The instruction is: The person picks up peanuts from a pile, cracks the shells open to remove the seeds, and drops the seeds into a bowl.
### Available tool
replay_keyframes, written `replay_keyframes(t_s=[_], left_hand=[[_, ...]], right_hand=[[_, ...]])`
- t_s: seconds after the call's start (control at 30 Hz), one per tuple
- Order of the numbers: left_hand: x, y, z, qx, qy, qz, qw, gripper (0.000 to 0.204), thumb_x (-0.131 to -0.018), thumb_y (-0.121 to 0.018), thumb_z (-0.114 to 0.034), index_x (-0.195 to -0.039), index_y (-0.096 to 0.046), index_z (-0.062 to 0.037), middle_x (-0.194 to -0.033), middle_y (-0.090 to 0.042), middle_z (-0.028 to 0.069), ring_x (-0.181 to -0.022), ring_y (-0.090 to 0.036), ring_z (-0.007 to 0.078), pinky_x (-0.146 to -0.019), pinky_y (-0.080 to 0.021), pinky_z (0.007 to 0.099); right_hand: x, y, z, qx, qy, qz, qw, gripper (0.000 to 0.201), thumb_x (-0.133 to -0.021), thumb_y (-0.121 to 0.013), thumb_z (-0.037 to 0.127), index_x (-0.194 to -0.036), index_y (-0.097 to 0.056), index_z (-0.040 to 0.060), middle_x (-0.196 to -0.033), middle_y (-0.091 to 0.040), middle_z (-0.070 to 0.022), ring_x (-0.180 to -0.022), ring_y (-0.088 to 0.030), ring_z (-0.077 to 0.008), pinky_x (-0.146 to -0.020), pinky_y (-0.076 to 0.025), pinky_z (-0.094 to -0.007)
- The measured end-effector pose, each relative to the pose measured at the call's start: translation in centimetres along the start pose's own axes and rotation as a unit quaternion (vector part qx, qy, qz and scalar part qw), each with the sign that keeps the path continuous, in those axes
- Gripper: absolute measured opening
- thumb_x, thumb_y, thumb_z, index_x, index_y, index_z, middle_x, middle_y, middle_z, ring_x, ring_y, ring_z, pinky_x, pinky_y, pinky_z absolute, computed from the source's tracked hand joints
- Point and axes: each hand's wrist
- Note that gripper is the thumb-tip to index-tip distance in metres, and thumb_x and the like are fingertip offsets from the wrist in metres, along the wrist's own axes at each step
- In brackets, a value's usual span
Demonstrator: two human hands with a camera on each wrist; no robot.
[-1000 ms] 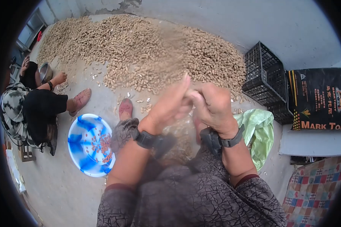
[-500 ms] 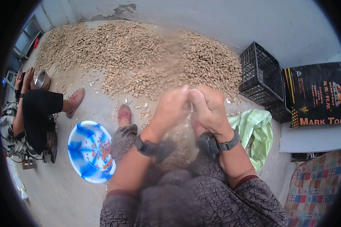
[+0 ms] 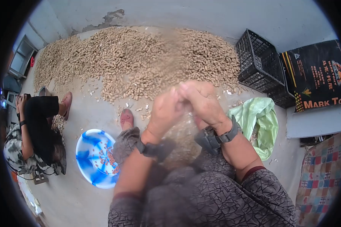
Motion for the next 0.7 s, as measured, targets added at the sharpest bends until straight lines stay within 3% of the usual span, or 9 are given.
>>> replay_keyframes(t_s=[0.03,0.07,0.1,0.13,0.17,0.23,0.37,0.43,0.7], left_hand=[[-0.2,-0.1,0.1,-0.107,-0.119,-0.026,0.987,0.018,-0.071,-0.06,0.004,-0.087,-0.054,-0.0027,-0.075,-0.058,0.0125,-0.065,-0.059,0.0285,-0.056,-0.048,0.0342],[-0.2,-0.2,0.1,-0.108,-0.12,-0.023,0.987,0.018,-0.071,-0.06,0.004,-0.087,-0.054,-0.0027,-0.075,-0.058,0.0125,-0.065,-0.059,0.0285,-0.056,-0.048,0.0342],[-0.6,-0.2,-1.1,-0.107,-0.135,-0.03,0.985,0.004,-0.079,-0.053,-0.001,-0.081,-0.05,-0.003,-0.064,-0.048,0.008,-0.054,-0.049,0.0238,-0.049,-0.039,0.0319],[-0.8,-0.3,-1.7,-0.107,-0.15,-0.038,0.982,0.013,-0.088,-0.045,-0.005,-0.075,-0.046,-0.0032,-0.054,-0.039,0.0035,-0.043,-0.039,0.0192,-0.042,-0.031,0.0295],[-0.9,-0.4,-1.5,-0.11,-0.149,-0.037,0.982,0.013,-0.088,-0.045,-0.005,-0.075,-0.046,-0.0032,-0.054,-0.039,0.0035,-0.043,-0.039,0.0192,-0.042,-0.031,0.0295],[-1.1,-0.5,-0.8,-0.166,-0.267,-0.089,0.945,0.024,-0.093,-0.039,-0.015,-0.072,-0.045,-0.0068,-0.051,-0.036,0.0007,-0.041,-0.036,0.0143,-0.04,-0.027,0.0267],[-0.4,0.1,-0.8,-0.172,-0.244,-0.064,0.952,0.014,-0.088,-0.045,-0.013,-0.078,-0.047,-0.0049,-0.057,-0.041,0.0035,-0.047,-0.041,0.0183,-0.044,-0.031,0.0295],[-0.1,0.4,-0.9,-0.176,-0.23,-0.054,0.956,0.009,-0.085,-0.049,-0.012,-0.082,-0.048,-0.0037,-0.061,-0.044,0.0053,-0.051,-0.043,0.021,-0.046,-0.033,0.0314],[-0.3,1.2,-1.2,-0.176,-0.19,-0.009,0.966,0.029,-0.073,-0.065,-0.006,-0.097,-0.051,0.0013,-0.077,-0.056,0.0126,-0.067,-0.055,0.0319,-0.056,-0.043,0.0388]], right_hand=[[0.0,0.0,-0.2,-0.004,0.005,-0.003,1.0,0.025,-0.093,-0.048,0.016,-0.077,-0.058,-0.0012,-0.065,-0.057,-0.0036,-0.058,-0.053,-0.0084,-0.053,-0.043,-0.0225],[0.1,0.1,-0.1,-0.006,0.007,-0.005,1.0,0.025,-0.093,-0.048,0.016,-0.077,-0.058,-0.0012,-0.065,-0.057,-0.0036,-0.058,-0.053,-0.0084,-0.053,-0.043,-0.0225],[0.3,-0.1,0.4,0.0,0.01,-0.001,1.0,0.026,-0.093,-0.049,0.016,-0.076,-0.058,-0.0015,-0.065,-0.057,-0.0039,-0.058,-0.053,-0.0085,-0.053,-0.043,-0.0228],[0.4,-0.2,0.6,0.005,0.013,0.004,1.0,0.026,-0.092,-0.049,0.016,-0.075,-0.058,-0.0017,-0.066,-0.058,-0.0042,-0.058,-0.053,-0.0087,-0.053,-0.043,-0.0231],[0.4,0.0,0.5,0.002,0.013,0.004,1.0,0.026,-0.092,-0.049,0.016,-0.075,-0.058,-0.0017,-0.066,-0.058,-0.0042,-0.058,-0.053,-0.0087,-0.053,-0.043,-0.0231],[0.3,0.4,0.1,0.109,0.112,0.038,0.987,0.023,-0.091,-0.052,0.014,-0.075,-0.059,-0.0019,-0.067,-0.058,-0.0052,-0.058,-0.053,-0.0085,-0.053,-0.043,-0.024],[1.1,-0.4,0.5,-0.032,0.038,0.007,0.999,0.017,-0.088,-0.054,0.011,-0.078,-0.059,-0.0015,-0.064,-0.057,-0.0061,-0.056,-0.053,-0.0091,-0.051,-0.042,-0.0255],[0.6,-0.3,0.0,0.14,0.194,-0.008,0.971,0.015,-0.085,-0.059,0.012,-0.078,-0.057,-0.0009,-0.06,-0.055,-0.0071,-0.053,-0.051,-0.0105,-0.048,-0.041,-0.0268],[0.7,0.3,0.0,0.275,0.156,-0.021,0.948,0.019,-0.08,-0.064,0.011,-0.068,-0.054,-0.0005,-0.06,-0.054,-0.0046,-0.052,-0.049,-0.0119,-0.048,-0.04,-0.0266]])
Point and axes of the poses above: each hand's wrist, its own x-axis away from the middle knuckle, its own y-axis out of the back of the hand, z = x × y
